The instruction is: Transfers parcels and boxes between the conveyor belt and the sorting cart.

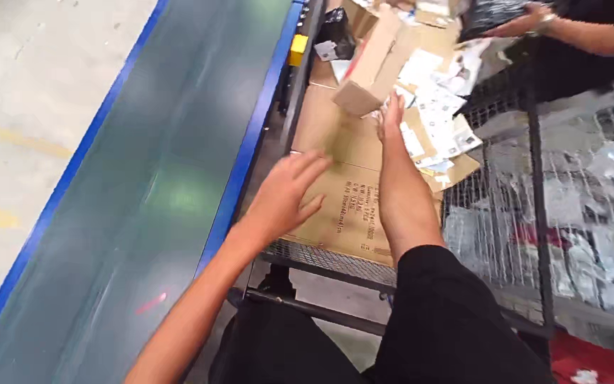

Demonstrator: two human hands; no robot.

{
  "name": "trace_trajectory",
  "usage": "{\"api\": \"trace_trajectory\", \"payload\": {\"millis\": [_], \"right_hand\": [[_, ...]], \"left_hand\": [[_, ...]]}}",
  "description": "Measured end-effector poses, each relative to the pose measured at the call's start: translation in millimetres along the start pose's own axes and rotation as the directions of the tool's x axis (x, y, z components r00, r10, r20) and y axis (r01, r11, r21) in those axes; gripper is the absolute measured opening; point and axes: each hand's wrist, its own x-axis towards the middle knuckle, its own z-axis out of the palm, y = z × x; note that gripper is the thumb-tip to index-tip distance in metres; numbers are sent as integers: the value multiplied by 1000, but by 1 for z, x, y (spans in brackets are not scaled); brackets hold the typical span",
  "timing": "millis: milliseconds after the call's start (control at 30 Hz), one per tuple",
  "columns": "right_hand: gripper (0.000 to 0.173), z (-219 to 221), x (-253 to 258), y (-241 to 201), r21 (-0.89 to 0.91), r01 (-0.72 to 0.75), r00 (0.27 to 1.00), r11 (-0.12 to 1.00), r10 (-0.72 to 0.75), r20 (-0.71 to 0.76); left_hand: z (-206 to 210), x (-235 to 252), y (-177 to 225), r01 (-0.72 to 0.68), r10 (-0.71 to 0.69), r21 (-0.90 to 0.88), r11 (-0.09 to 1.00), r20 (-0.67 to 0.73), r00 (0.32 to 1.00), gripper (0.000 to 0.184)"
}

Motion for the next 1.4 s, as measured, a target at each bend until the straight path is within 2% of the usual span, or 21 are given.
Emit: {"api": "trace_trajectory", "payload": {"millis": [100,167,233,300,367,433,500,567,600,700,767,800,833,867,967,1000,1067,1133,1233,1333,1400], "right_hand": [[70,17,-44,30,-22,51,986,998,-47,158],[61,35,-100,45,-43,77,960,996,-63,272],[56,69,-169,61,-54,117,912,992,-86,400],[51,97,-240,75,-79,202,839,976,-131,528],[47,128,-317,75,-82,354,728,932,-219,650],[43,166,-399,68,-46,491,585,870,-290,757],[43,213,-483,57,8,560,388,829,-271,881],[50,251,-562,48,-17,529,175,848,-89,980],[54,268,-598,44,-60,481,74,875,28,997],[63,300,-693,46,-306,292,-151,906,359,921],[66,313,-741,51,-412,212,-210,886,453,867],[67,317,-759,53,-435,178,-206,882,466,860],[66,320,-776,56,-432,166,-180,887,458,871],[65,321,-789,59,-406,186,-119,895,430,895],[61,323,-801,68,-266,429,161,864,216,963],[61,324,-798,69,-252,474,195,844,178,964],[53,325,-790,73,-250,508,171,824,188,967],[38,318,-773,77,-239,581,101,778,223,970],[24,314,-784,80,-190,645,-20,740,264,964],[18,304,-828,89,-163,602,-140,782,304,942],[17,294,-866,97,-119,607,-205,786,300,932]], "left_hand": [[9,-137,-44,270,-272,-34,962,-71,960,40],[-1,-239,-66,507,-495,0,862,-217,842,38],[-23,-348,-65,744,-672,64,665,-382,634,38],[-35,-443,-48,928,-796,45,370,-499,342,43],[-41,-513,-36,993,-823,-77,94,-568,34,53],[-44,-567,-36,971,-797,-230,-67,-573,-191,71],[-49,-612,-57,918,-743,-366,-155,-569,-353,90],[-60,-650,-91,852,-716,-465,-242,-507,-480,101],[-68,-669,-112,830,-723,-479,-285,-461,-515,104],[-93,-713,-155,795,-736,-480,-370,-370,-566,109],[-107,-723,-169,816,-771,-448,-366,-345,-535,110],[-108,-723,-175,835,-799,-441,-329,-341,-495,104],[-106,-722,-179,843,-835,-454,-287,-313,-452,95],[-100,-721,-181,840,-874,-488,-238,-269,-404,86],[-79,-703,-168,776,-955,-628,-65,-187,-231,52],[-71,-701,-157,740,-966,-672,-24,-174,-189,48],[-48,-706,-126,635,-968,-770,55,-196,-154,43],[-12,-713,-87,557,-963,-825,96,-218,-156,40],[22,-741,-29,574,-947,-814,88,-247,-205,41],[39,-791,20,632,-885,-774,43,-323,-335,40],[26,-842,51,689,-825,-723,-51,-358,-438,39]]}}
